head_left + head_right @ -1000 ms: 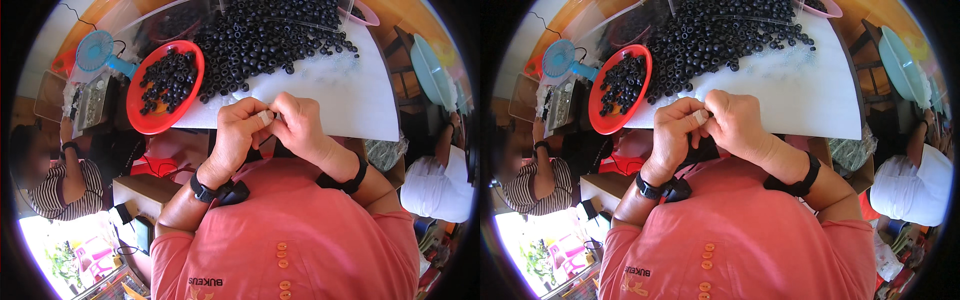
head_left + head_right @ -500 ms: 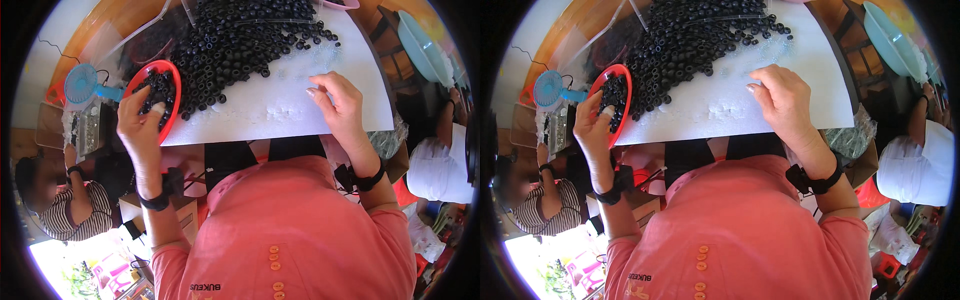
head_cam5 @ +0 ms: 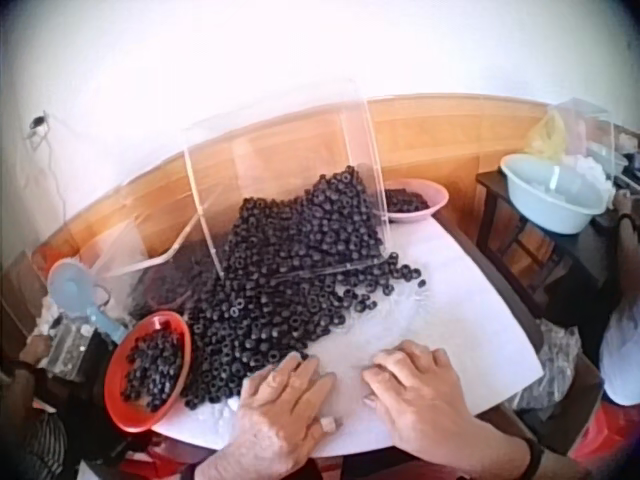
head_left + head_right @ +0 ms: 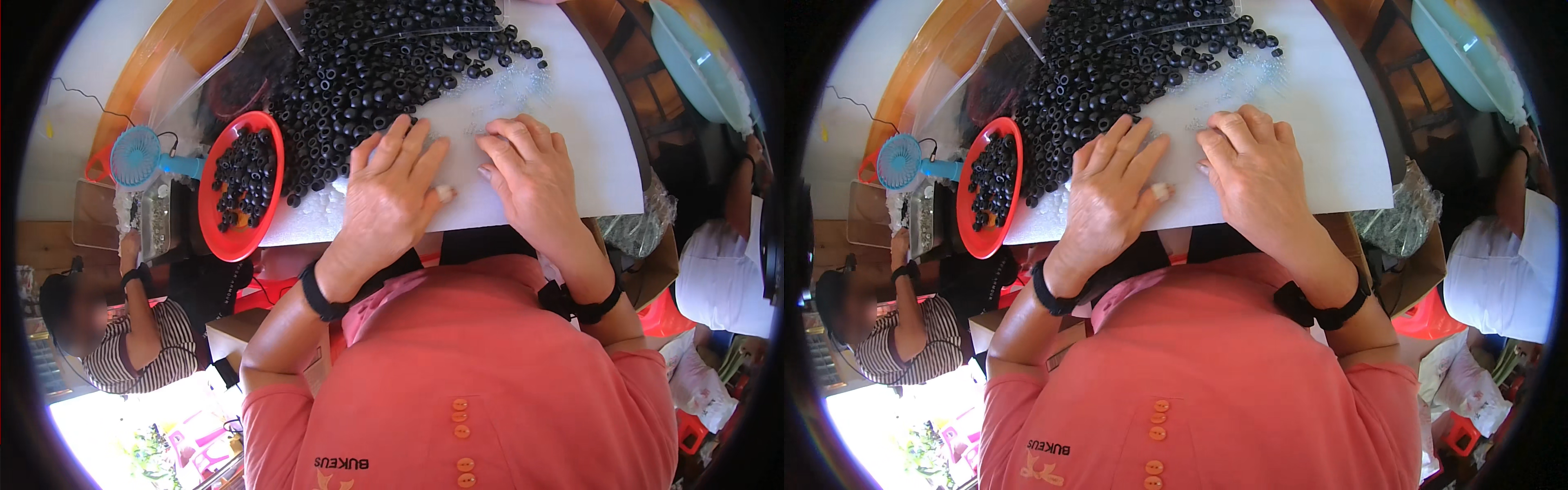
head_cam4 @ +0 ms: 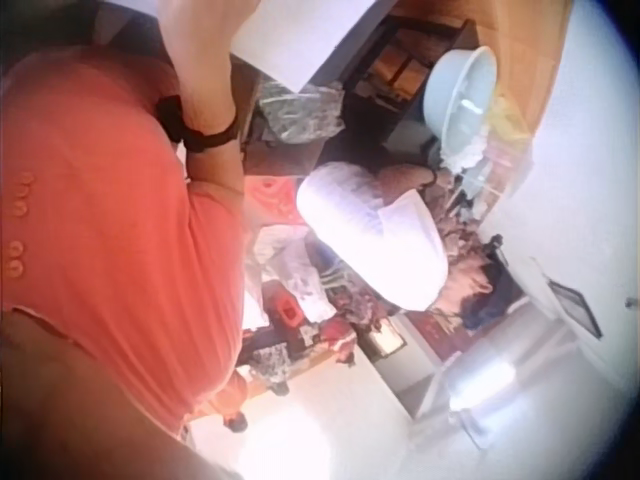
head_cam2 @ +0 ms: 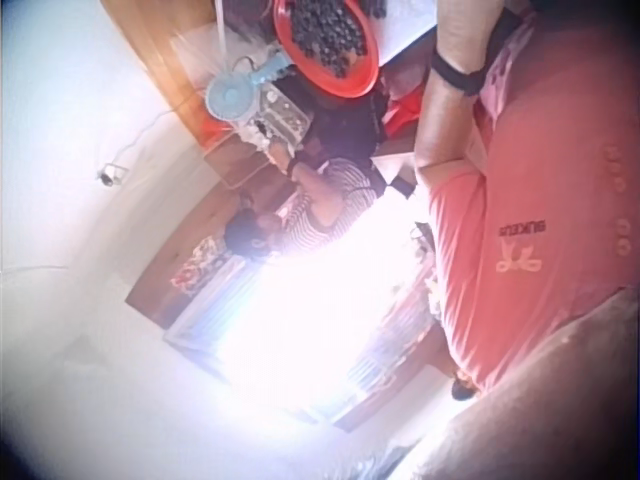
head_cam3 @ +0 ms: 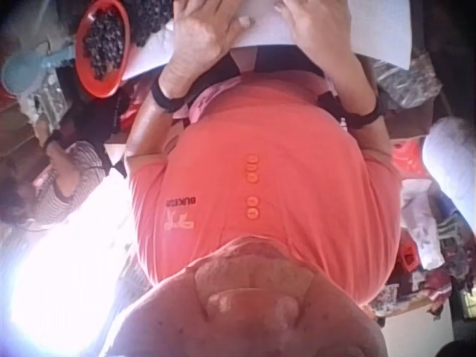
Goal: Manually assembling small black plastic components by hand on a workstation.
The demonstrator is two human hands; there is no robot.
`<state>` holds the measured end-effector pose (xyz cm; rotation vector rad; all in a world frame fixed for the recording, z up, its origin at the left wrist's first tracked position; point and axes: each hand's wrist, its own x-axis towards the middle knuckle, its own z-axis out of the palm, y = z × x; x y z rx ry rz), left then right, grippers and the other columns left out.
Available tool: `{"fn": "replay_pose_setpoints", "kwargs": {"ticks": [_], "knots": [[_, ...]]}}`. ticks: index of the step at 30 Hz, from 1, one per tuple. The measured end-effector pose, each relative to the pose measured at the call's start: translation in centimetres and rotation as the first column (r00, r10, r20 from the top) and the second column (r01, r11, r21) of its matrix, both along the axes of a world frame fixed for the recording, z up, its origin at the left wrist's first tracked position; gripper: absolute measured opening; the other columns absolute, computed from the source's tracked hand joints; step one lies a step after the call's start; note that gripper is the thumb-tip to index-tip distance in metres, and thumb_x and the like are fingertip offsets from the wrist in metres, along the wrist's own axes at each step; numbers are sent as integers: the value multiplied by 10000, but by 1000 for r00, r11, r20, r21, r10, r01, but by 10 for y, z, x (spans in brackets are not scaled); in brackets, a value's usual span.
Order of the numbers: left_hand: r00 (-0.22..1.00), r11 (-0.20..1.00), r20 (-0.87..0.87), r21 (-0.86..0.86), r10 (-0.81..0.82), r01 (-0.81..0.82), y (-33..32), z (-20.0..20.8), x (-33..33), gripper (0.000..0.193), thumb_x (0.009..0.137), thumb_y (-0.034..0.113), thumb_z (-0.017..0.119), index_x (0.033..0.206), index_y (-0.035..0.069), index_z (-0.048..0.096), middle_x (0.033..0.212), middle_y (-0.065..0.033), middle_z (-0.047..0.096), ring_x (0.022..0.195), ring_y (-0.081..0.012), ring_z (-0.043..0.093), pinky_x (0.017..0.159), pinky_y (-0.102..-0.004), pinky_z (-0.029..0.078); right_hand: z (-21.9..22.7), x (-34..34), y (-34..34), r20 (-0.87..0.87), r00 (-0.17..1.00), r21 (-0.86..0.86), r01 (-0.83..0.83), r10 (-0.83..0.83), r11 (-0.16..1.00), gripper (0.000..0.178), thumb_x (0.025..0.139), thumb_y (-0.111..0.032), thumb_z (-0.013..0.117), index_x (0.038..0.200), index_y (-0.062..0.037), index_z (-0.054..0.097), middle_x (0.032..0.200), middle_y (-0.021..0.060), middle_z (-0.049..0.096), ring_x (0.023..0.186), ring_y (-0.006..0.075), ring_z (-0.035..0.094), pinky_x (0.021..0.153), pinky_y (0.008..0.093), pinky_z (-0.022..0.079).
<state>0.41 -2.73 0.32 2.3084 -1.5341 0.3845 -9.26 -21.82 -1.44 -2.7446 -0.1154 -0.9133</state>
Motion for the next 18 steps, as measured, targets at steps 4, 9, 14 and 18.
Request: {"fn": "replay_pose_setpoints", "kwargs": {"ticks": [4,9,14,18], "knots": [[1000,1000,-10,-4,4,-4,23,3,-2,356,827,166,682,1167,63,671,1344,-140,579,1257,-347,511,989,-450,389,0,-1,-2,14,1000,12,-14,14,1000,260,783,-121,716,1019,-27,658,1099,80,606,1048,275,547,790,410,408],[1000,999,-27,-35,-4,3,40,2,3,270,804,83,678,1071,53,695,1260,-122,636,1195,-342,550,945,-446,420,-1,0,-3,31,999,40,-20,19,999,273,770,-118,730,1018,-28,659,1090,73,605,1051,276,546,796,406,410],[1000,984,11,-176,-23,24,42,-4,9,316,685,24,683,1001,31,671,1145,-109,638,1102,-340,561,825,-446,424,3,3,-1,36,999,47,-6,5,999,269,761,-103,736,1010,-33,661,1081,64,602,1052,269,545,796,404,407],[998,968,13,-246,54,-49,26,0,7,297,704,9,696,1000,21,670,1036,-119,629,1031,-341,558,874,-444,442,11,4,5,23,999,74,-28,26,997,268,774,-68,704,1035,-39,656,1122,81,611,1052,288,567,836,398,418]]}}
